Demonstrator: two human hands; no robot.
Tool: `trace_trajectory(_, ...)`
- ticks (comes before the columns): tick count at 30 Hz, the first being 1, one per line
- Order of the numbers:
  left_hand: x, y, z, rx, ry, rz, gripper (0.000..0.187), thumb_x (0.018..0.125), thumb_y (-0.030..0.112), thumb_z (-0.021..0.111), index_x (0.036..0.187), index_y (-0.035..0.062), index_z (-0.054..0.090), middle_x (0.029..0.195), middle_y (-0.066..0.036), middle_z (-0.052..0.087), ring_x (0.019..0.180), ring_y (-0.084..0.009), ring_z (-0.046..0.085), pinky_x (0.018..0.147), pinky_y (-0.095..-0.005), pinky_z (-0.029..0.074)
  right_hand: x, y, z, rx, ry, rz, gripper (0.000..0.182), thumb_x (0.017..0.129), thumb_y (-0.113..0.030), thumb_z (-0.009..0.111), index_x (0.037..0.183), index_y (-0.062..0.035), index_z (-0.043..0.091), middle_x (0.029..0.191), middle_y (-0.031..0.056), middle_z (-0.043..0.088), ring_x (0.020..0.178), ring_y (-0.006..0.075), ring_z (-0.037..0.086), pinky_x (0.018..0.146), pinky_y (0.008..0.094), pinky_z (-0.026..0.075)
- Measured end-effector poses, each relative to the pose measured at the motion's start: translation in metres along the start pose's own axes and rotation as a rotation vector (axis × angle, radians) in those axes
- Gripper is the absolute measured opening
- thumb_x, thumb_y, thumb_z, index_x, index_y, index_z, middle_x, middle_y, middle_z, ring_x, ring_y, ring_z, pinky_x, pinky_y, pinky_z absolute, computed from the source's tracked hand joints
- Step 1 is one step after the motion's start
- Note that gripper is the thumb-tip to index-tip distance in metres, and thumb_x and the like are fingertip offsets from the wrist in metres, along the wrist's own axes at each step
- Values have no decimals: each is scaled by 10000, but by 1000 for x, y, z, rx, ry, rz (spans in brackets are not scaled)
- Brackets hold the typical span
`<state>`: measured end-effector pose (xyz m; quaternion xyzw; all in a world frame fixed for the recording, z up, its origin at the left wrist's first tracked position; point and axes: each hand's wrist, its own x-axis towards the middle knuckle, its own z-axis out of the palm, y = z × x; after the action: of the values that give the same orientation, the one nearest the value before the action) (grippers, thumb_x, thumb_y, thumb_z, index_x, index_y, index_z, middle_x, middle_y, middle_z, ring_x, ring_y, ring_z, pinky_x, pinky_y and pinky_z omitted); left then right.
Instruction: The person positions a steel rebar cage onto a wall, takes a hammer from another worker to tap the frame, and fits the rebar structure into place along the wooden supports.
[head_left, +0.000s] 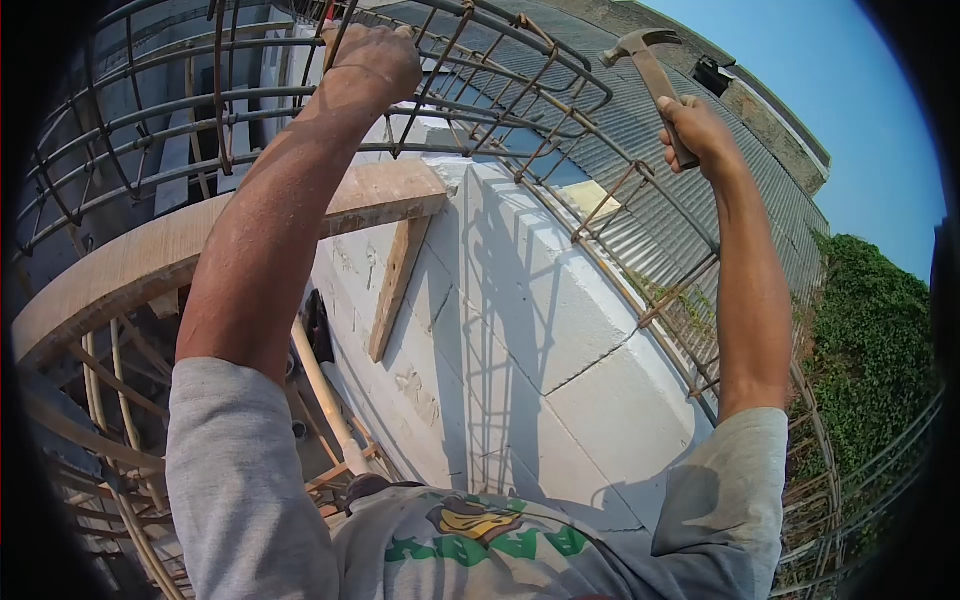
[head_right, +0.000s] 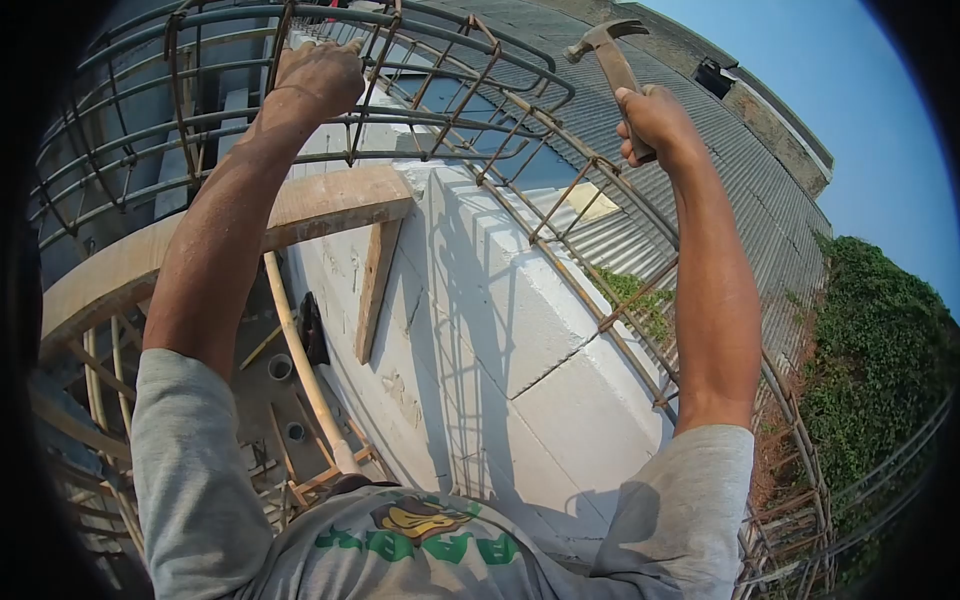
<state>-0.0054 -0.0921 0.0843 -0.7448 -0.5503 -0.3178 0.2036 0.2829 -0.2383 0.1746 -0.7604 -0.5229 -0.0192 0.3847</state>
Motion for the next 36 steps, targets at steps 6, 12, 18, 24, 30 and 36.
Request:
trace_trajectory(6,3,-1,1,-43,-94,37,271,860,132,469,1019,140,688,985,-98,693,944,-242,661,848,-412,489,-74,-9,-21,-134,346,-218,360,938,-253,499,1152,35,471,684,38,549,473,88,556,384,235,463)
trace_trajectory(12,6,-6,6,-18,-42,61,289,915,230,454,1046,115,684,986,-134,688,955,-268,660,854,-417,497,-150,-8,33,371,107,-253,402,891,-284,572,1129,30,492,650,28,552,523,67,567,424,218,468)
trace_trajectory(18,19,-4,9,-3,13,71,286,872,266,483,947,68,677,911,-153,678,885,-310,645,799,-429,491,-197,34,66,22,-241,-136,504,865,-338,600,1161,57,496,631,88,579,458,89,549,389,257,451)
trace_trajectory(24,10,-12,20,-181,73,76,209,773,224,572,776,46,681,823,-156,671,795,-305,641,710,-411,501,-226,56,122,64,-308,-73,492,869,-375,609,1150,19,522,597,108,571,495,210,605,490,317,486)
trace_trajectory(30,28,-10,56,-54,173,369,208,806,204,558,810,30,671,755,-125,655,695,-248,628,623,-447,516,-179,42,178,-294,-251,-580,476,794,-386,693,1128,-74,562,822,166,644,725,327,663,615,420,520)
trace_trajectory(36,4,-3,3,-65,-73,44,383,830,284,521,1160,130,639,1178,-105,624,1142,-240,558,960,-432,325,-119,-50,276,-216,-408,-919,515,781,-462,670,1162,-126,590,929,116,644,860,326,640,753,419,508)
